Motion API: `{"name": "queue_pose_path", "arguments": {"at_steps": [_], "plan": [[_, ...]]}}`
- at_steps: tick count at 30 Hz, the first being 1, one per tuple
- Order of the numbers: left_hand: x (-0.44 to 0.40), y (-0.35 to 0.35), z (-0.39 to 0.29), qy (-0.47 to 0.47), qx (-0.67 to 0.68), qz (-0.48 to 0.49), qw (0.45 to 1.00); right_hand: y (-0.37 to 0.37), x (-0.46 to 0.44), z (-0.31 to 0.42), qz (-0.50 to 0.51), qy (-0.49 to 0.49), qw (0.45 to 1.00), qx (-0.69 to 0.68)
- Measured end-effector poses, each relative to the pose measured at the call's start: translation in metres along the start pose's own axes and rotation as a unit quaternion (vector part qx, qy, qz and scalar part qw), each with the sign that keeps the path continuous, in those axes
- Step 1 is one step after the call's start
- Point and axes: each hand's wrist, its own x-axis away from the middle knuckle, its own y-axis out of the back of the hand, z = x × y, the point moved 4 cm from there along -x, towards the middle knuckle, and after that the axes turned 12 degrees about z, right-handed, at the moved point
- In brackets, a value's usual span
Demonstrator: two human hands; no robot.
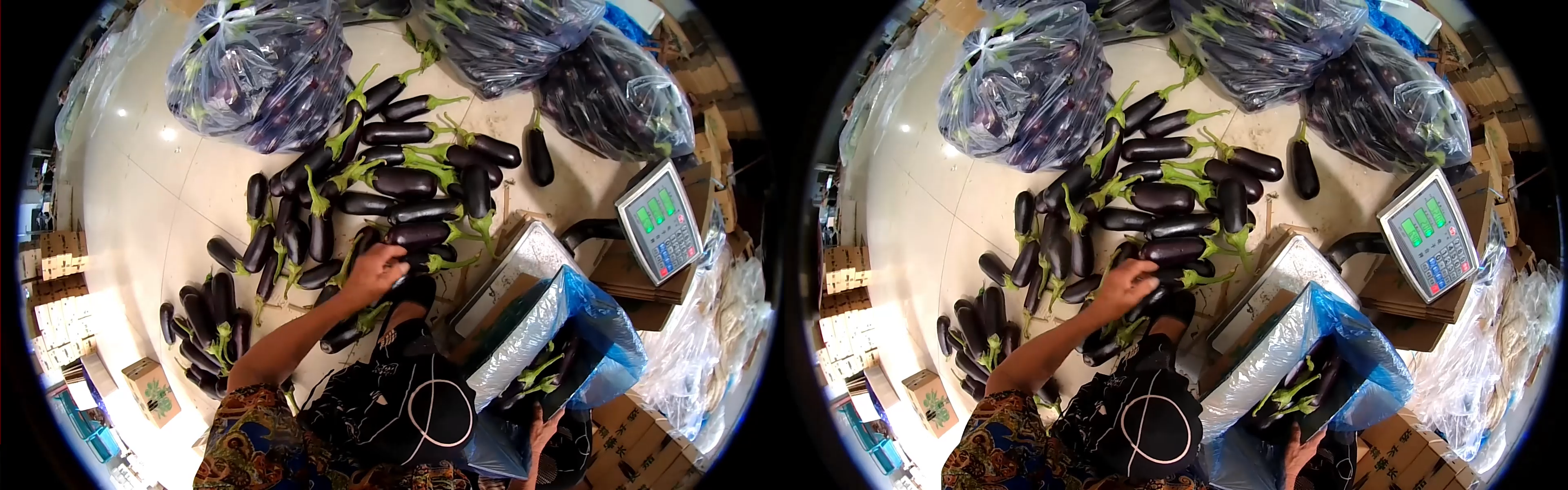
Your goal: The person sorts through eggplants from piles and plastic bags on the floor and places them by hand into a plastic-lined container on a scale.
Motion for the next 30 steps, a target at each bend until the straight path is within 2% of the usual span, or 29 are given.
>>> {"name": "queue_pose_path", "arguments": {"at_steps": [1,2,4,6,8,11,14,15,18,21,24,28,30], "plan": [[-0.007,-0.006,0.002,-0.016,-0.032,0.033,0.999,-0.001,0.001,0.001,-0.006,0.012,1.0,-0.006],[-0.011,-0.006,0.002,-0.04,-0.059,0.002,0.997,-0.002,0.002,0.0,-0.01,0.026,1.0,-0.012],[-0.018,0.008,0.01,0.009,-0.055,-0.064,0.996,-0.003,-0.003,-0.002,-0.013,0.046,0.999,-0.025],[-0.022,0.039,0.019,-0.086,-0.145,-0.205,0.964,-0.003,-0.005,-0.006,-0.008,0.055,0.998,-0.037],[-0.02,0.074,0.025,-0.019,-0.066,-0.218,0.973,-0.001,-0.003,-0.002,-0.007,0.017,1.0,-0.021],[-0.024,0.108,0.059,0.008,-0.134,-0.2,0.971,-0.004,-0.001,0.0,-0.013,0.021,0.999,-0.035],[-0.041,0.103,0.069,0.004,-0.187,-0.202,0.961,-0.006,-0.003,-0.009,-0.027,0.037,0.999,-0.027],[-0.051,0.097,0.073,0.047,-0.209,-0.168,0.962,-0.006,-0.005,-0.017,-0.03,0.044,0.998,-0.02],[-0.09,0.071,0.056,-0.11,-0.304,-0.125,0.938,-0.004,-0.003,-0.014,-0.039,0.05,0.998,-0.003],[-0.132,0.047,0.065,-0.044,-0.391,-0.046,0.918,-0.001,-0.004,-0.016,-0.019,0.031,0.999,-0.012],[-0.155,0.046,0.067,0.028,-0.495,-0.013,0.868,0.002,-0.004,-0.021,-0.015,0.014,1.0,-0.015],[-0.163,0.055,0.062,-0.007,-0.496,0.029,0.868,-0.003,0.006,0.012,-0.018,0.037,0.997,-0.06],[-0.165,0.057,0.059,0.002,-0.511,0.038,0.859,-0.005,0.006,0.014,-0.018,0.009,0.999,-0.043]]}}
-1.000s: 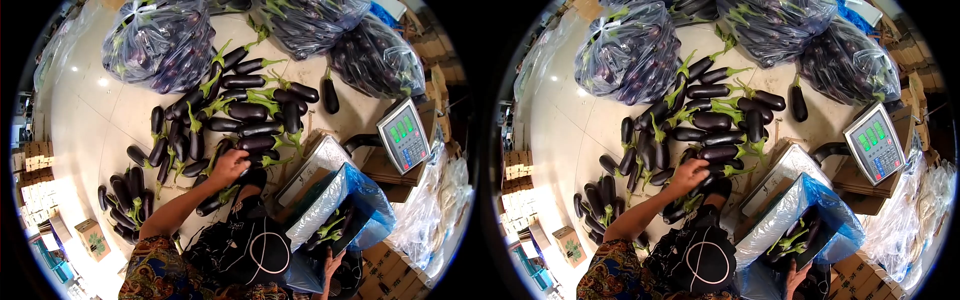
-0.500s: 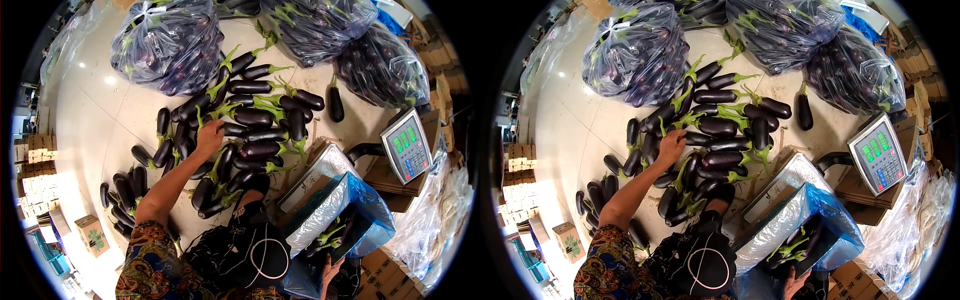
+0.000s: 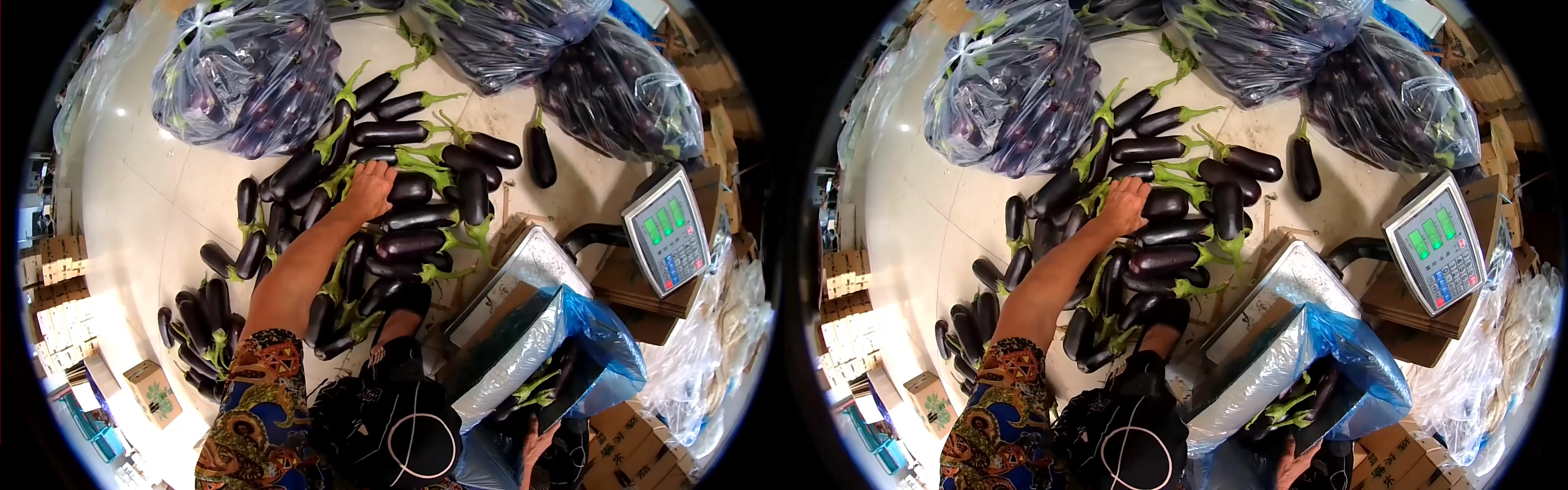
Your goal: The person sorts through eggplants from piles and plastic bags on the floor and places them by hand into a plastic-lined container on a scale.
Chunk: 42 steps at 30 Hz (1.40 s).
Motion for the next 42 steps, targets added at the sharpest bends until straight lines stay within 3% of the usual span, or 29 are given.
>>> {"name": "queue_pose_path", "arguments": {"at_steps": [4,6,8,10,11,14,15,16,18,22,24,27,28,30,31,32,34,35,36,38,39,42], "plan": [[0.012,0.0,-0.004,-0.009,0.047,-0.056,0.997,0.003,0.002,0.001,0.005,0.001,1.0,0.0],[0.026,0.002,-0.014,-0.031,0.126,-0.171,0.977,0.004,-0.001,-0.007,0.002,0.001,1.0,-0.014],[0.051,0.03,-0.035,-0.07,0.203,-0.211,0.954,0.003,-0.005,-0.014,0.005,0.004,1.0,-0.03],[0.081,0.057,-0.038,-0.109,0.185,-0.27,0.939,0.002,-0.008,-0.016,0.006,0.005,0.999,-0.051],[0.09,0.056,-0.02,-0.072,0.228,-0.287,0.928,0.002,-0.01,-0.013,-0.002,0.022,1.0,-0.011],[0.121,0.046,0.068,0.128,0.178,-0.33,0.918,0.005,-0.002,-0.003,-0.039,0.066,0.991,0.111],[0.133,0.047,0.09,0.213,0.187,-0.34,0.897,0.006,-0.003,-0.005,-0.009,0.028,0.996,0.084],[0.14,0.035,0.12,0.236,0.094,-0.351,0.901,0.007,-0.002,-0.004,-0.011,0.038,0.995,0.087],[0.139,-0.03,0.195,0.282,0.265,-0.193,0.902,0.006,-0.003,-0.002,-0.014,0.06,0.994,0.093],[0.12,0.001,0.137,0.283,0.252,-0.215,0.9,0.008,-0.007,-0.011,-0.009,0.054,0.996,0.076],[0.114,-0.012,0.12,0.264,0.325,-0.264,0.869,0.007,-0.007,-0.005,-0.005,0.054,0.994,0.093],[0.122,0.021,0.08,0.121,0.367,-0.256,0.886,0.011,-0.009,-0.009,0.002,0.071,0.993,0.09],[0.122,0.028,0.066,0.129,0.419,-0.193,0.878,0.01,-0.011,-0.012,0.008,0.075,0.993,0.093],[0.119,0.015,0.064,0.116,0.478,-0.199,0.848,0.014,-0.016,-0.017,0.019,0.085,0.991,0.101],[0.121,0.011,0.073,0.148,0.565,-0.187,0.79,0.016,-0.016,-0.016,0.016,0.093,0.989,0.111],[0.127,0.019,0.084,0.158,0.524,-0.267,0.793,0.017,-0.016,-0.016,0.012,0.1,0.988,0.119],[0.142,0.001,0.142,0.232,0.286,-0.368,0.854,0.016,-0.015,-0.015,0.009,0.088,0.988,0.127],[0.157,-0.01,0.169,0.316,0.237,-0.379,0.837,0.016,-0.011,-0.009,0.01,0.07,0.989,0.128],[0.173,-0.027,0.196,0.383,0.225,-0.369,0.817,0.015,-0.01,-0.005,0.012,0.052,0.99,0.129],[0.205,-0.07,0.231,0.562,0.199,-0.224,0.771,0.012,-0.011,-0.005,0.02,0.078,0.991,0.103],[0.22,-0.083,0.244,0.581,0.251,-0.069,0.771,0.013,-0.011,-0.004,0.023,0.09,0.991,0.093],[0.24,-0.098,0.242,0.548,0.325,-0.088,0.766,0.016,-0.013,-0.007,0.012,0.117,0.988,0.101]]}}
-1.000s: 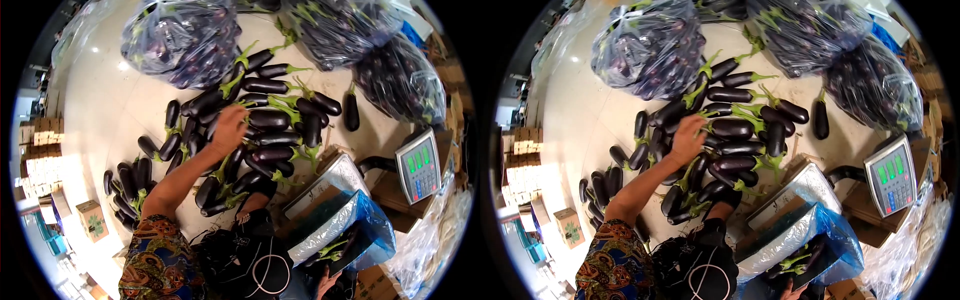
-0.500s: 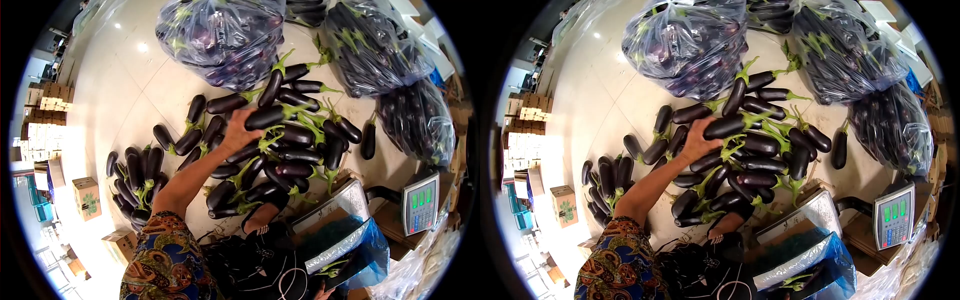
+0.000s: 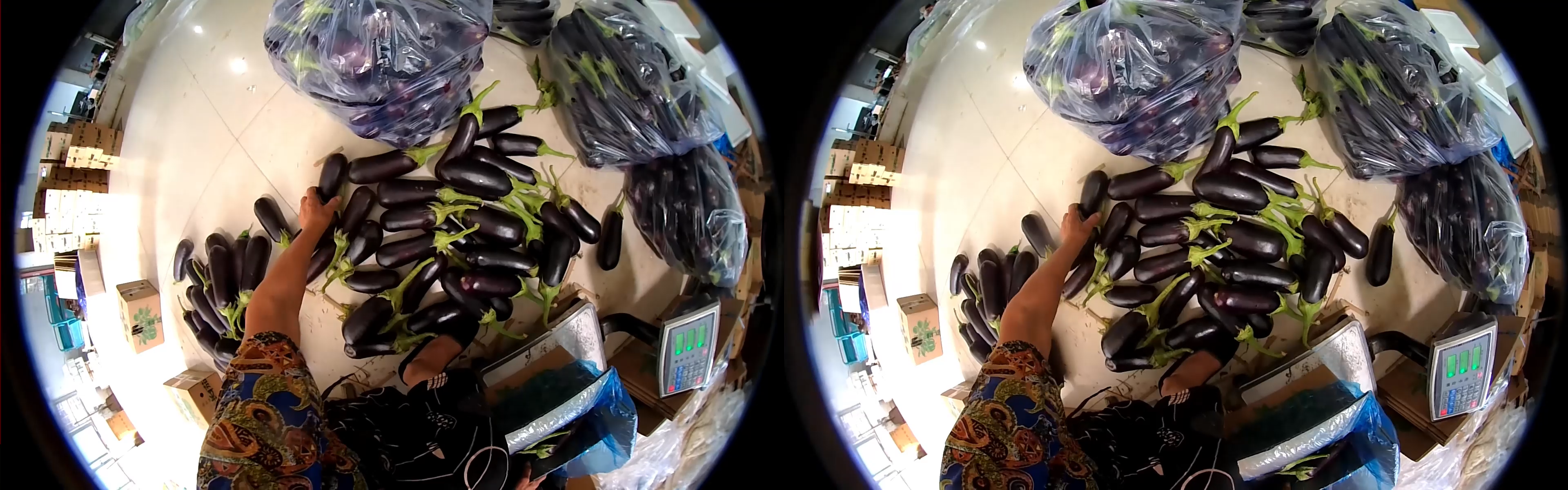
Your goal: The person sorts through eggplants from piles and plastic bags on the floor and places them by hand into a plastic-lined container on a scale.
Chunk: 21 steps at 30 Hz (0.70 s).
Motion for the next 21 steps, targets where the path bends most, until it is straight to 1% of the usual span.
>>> {"name": "queue_pose_path", "arguments": {"at_steps": [1,3,4,5,7,8,10,11,12,14,15,16,18,19,21], "plan": [[-0.007,-0.004,0.015,-0.032,0.018,-0.034,0.999,0.0,0.001,0.001,0.004,-0.019,1.0,-0.01],[-0.01,0.003,0.045,-0.027,0.085,0.041,0.995,-0.002,0.0,0.01,0.013,-0.053,0.998,-0.033],[-0.008,0.004,0.054,-0.024,0.119,0.079,0.989,-0.002,-0.001,0.011,0.018,-0.044,0.999,-0.021],[0.012,0.018,0.046,0.025,0.146,0.15,0.978,0.0,-0.002,0.01,0.023,-0.036,0.999,-0.008],[0.042,0.018,0.049,-0.006,0.24,0.217,0.946,0.001,-0.006,0.011,0.024,-0.023,0.999,0.006],[0.057,0.016,0.055,-0.022,0.285,0.248,0.926,-0.002,-0.006,0.012,0.026,-0.023,0.999,0.006],[0.069,-0.02,0.089,0.012,0.427,0.292,0.856,-0.006,-0.009,0.016,0.022,-0.023,0.999,0.009],[0.104,0.0,0.053,-0.009,0.486,0.34,0.805,-0.008,-0.011,0.018,0.022,-0.023,0.999,0.009],[0.13,0.01,0.036,0.03,0.531,0.349,0.772,-0.009,-0.012,0.019,0.022,-0.023,0.999,0.011],[0.158,0.001,0.025,0.025,0.537,0.27,0.799,-0.009,-0.014,0.022,0.022,-0.025,0.999,0.014],[0.168,0.005,0.012,-0.06,0.529,0.28,0.799,-0.009,-0.016,0.024,0.021,-0.025,0.999,0.013],[0.175,0.006,0.0,-0.114,0.488,0.277,0.82,-0.008,-0.016,0.024,0.021,-0.026,0.999,0.015],[0.18,-0.008,-0.009,-0.154,0.438,0.241,0.852,-0.009,-0.018,0.027,0.021,-0.026,0.999,0.014],[0.188,-0.006,-0.024,-0.134,0.47,0.239,0.839,-0.009,-0.018,0.027,0.023,-0.027,0.999,0.016],[0.188,-0.009,-0.033,-0.215,0.419,0.27,0.84,-0.009,-0.019,0.028,0.024,-0.027,0.999,0.015]]}}
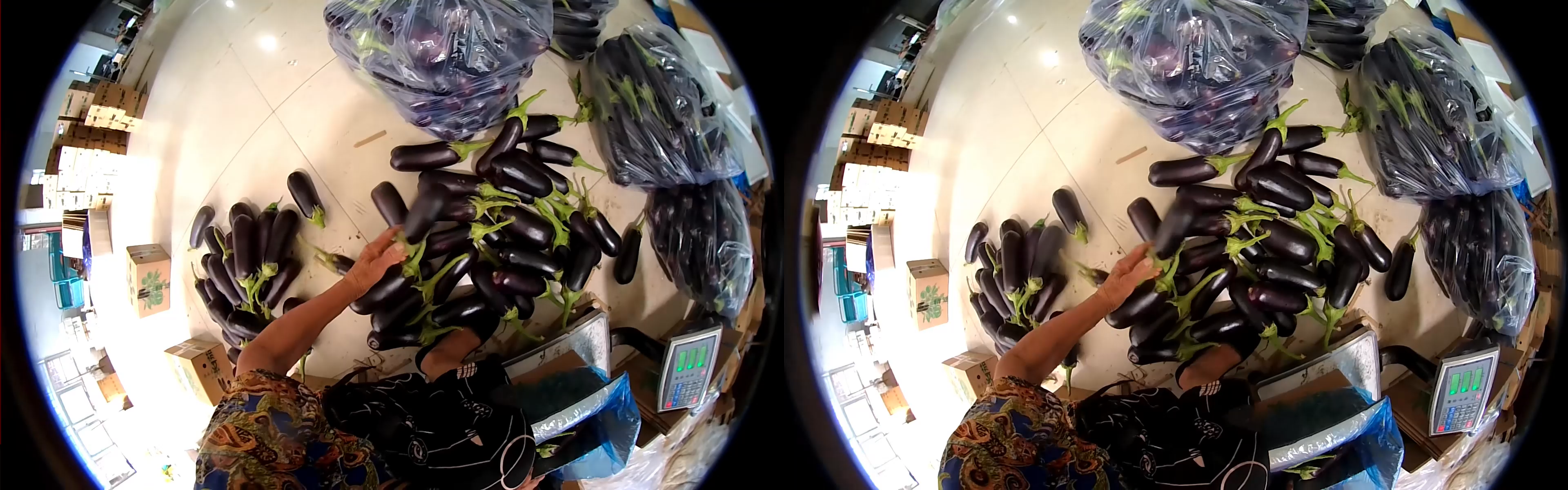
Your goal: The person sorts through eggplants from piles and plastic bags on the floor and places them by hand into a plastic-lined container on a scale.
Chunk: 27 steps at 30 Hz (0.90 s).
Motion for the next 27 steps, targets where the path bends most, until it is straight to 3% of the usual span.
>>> {"name": "queue_pose_path", "arguments": {"at_steps": [1,3,5,7,9,11,12,15,16,20,21,23,25,27], "plan": [[-0.002,-0.003,0.0,-0.021,-0.028,0.036,0.999,0.0,-0.001,0.0,0.001,-0.001,1.0,0.0],[0.002,0.011,-0.008,-0.079,-0.229,0.01,0.97,0.001,0.0,0.002,0.0,-0.002,1.0,-0.001],[0.001,0.047,0.002,-0.132,-0.25,-0.206,0.937,0.0,0.0,0.002,-0.001,-0.006,1.0,-0.002],[0.005,0.101,0.008,-0.109,-0.461,-0.368,0.8,-0.001,0.0,0.004,0.002,-0.009,1.0,-0.001],[0.008,0.169,0.054,0.091,-0.399,-0.456,0.79,0.0,0.001,0.004,-0.001,-0.011,1.0,-0.005],[0.008,0.211,0.099,0.253,-0.258,-0.464,0.809,-0.001,0.002,0.004,-0.003,-0.017,1.0,-0.009],[0.001,0.235,0.136,0.267,-0.189,-0.422,0.846,-0.001,0.003,0.004,-0.002,-0.019,1.0,-0.009],[-0.01,0.221,0.128,0.279,-0.204,-0.459,0.819,-0.001,0.002,0.001,-0.006,-0.024,1.0,-0.012],[-0.014,0.214,0.127,0.244,-0.271,-0.508,0.781,-0.001,0.003,0.0,-0.005,-0.027,1.0,-0.012],[-0.032,0.226,0.151,0.216,-0.12,-0.487,0.838,0.0,0.005,-0.003,-0.011,-0.037,0.999,-0.026],[-0.025,0.19,0.1,0.213,-0.033,-0.458,0.862,0.003,0.007,-0.006,-0.011,-0.042,0.999,-0.03],[-0.027,0.196,0.125,0.127,0.152,-0.397,0.896,0.002,0.008,-0.008,-0.01,-0.048,0.998,-0.037],[-0.025,0.179,0.123,0.065,0.353,-0.214,0.909,0.001,0.008,-0.01,-0.009,-0.053,0.998,-0.044],[-0.011,0.144,0.092,0.106,0.347,-0.139,0.922,0.003,0.009,-0.013,-0.005,-0.057,0.997,-0.045]]}}
